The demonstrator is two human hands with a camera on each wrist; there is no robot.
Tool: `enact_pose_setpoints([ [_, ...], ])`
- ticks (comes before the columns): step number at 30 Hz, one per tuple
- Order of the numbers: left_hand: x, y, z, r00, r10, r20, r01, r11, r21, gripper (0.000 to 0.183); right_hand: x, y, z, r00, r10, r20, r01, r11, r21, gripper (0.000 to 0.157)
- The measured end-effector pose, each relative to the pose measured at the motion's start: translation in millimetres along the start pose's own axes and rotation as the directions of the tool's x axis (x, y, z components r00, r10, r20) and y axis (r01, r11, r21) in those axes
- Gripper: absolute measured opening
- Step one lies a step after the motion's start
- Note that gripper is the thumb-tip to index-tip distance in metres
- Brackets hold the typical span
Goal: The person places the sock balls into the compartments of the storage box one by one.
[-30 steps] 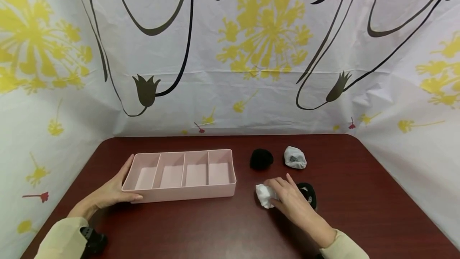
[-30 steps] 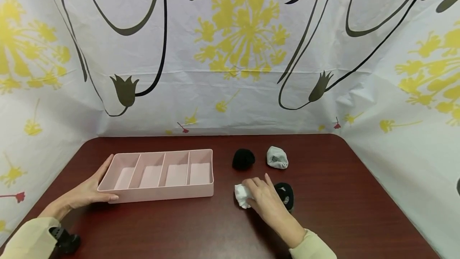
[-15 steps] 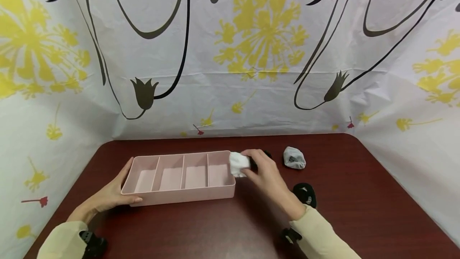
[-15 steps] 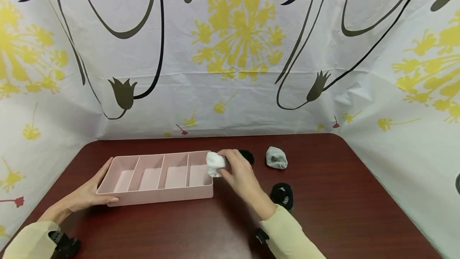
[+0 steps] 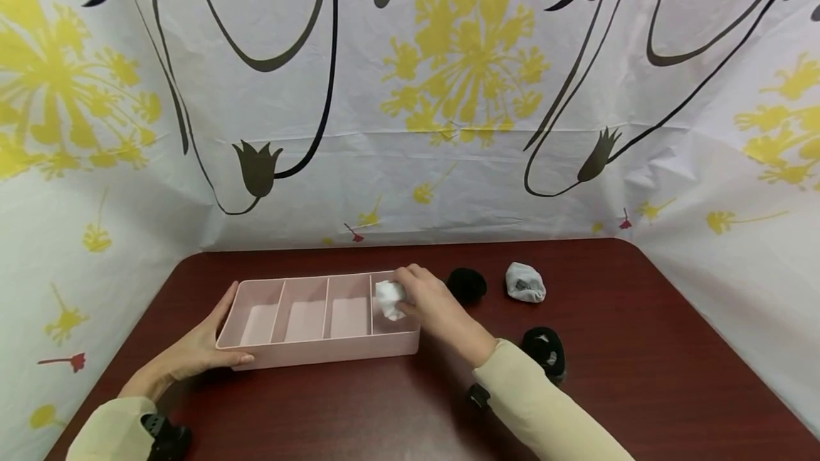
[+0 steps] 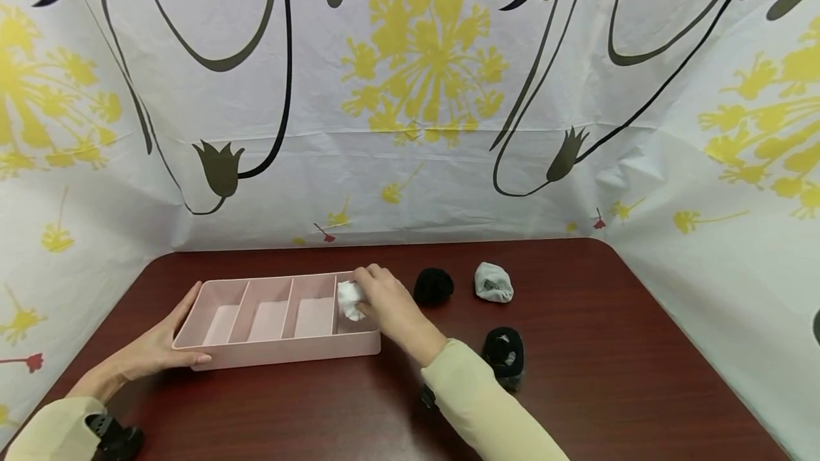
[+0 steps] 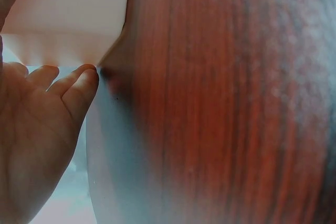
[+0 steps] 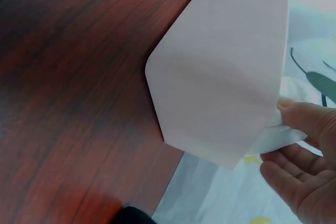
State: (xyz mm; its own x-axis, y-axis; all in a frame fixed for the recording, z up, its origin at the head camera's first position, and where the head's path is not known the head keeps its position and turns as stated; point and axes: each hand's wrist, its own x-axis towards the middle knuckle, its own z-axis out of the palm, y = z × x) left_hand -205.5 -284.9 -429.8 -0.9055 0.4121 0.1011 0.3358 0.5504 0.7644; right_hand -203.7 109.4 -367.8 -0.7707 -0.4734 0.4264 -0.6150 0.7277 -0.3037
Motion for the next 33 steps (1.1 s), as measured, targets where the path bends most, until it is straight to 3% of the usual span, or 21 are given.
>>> enact_pose_setpoints([
  [5, -0.8, 0.0, 0.3, 1.000, -0.009, 0.000, 0.009, 1.000, -0.015, 0.121, 8, -5, 9.1, 0.995, -0.045, 0.094, 0.060, 0.985, -0.162, 0.036],
  [9, -1.2, 0.3, 0.8, 1.000, -0.016, 0.006, 0.016, 0.999, -0.035, 0.121, 13, -9, 16.5, 0.984, -0.059, 0.171, 0.112, 0.941, -0.318, 0.035],
  [14, -0.5, 0.0, 1.2, 1.000, -0.017, 0.015, 0.018, 0.998, -0.059, 0.120, 21, -17, 19.9, 0.957, 0.017, 0.288, 0.114, 0.894, -0.433, 0.023],
  [19, 0.4, -0.2, 0.5, 1.000, -0.019, 0.017, 0.020, 0.998, -0.062, 0.120, 24, -18, 24.0, 0.942, 0.063, 0.328, 0.091, 0.898, -0.431, 0.016],
  [26, 2.4, 1.9, 0.1, 0.999, -0.033, 0.025, 0.034, 0.999, -0.042, 0.120, 22, -16, 24.2, 0.946, 0.035, 0.322, 0.131, 0.866, -0.482, 0.016],
  [29, 2.0, 2.6, -0.4, 0.998, -0.054, 0.033, 0.055, 0.998, -0.025, 0.119, 20, -16, 19.3, 0.941, 0.046, 0.335, 0.118, 0.883, -0.453, 0.024],
  [33, 1.3, 2.0, -0.1, 0.998, -0.047, 0.029, 0.048, 0.999, -0.020, 0.119, 13, -14, 6.7, 0.951, 0.021, 0.309, 0.095, 0.930, -0.355, 0.042],
])
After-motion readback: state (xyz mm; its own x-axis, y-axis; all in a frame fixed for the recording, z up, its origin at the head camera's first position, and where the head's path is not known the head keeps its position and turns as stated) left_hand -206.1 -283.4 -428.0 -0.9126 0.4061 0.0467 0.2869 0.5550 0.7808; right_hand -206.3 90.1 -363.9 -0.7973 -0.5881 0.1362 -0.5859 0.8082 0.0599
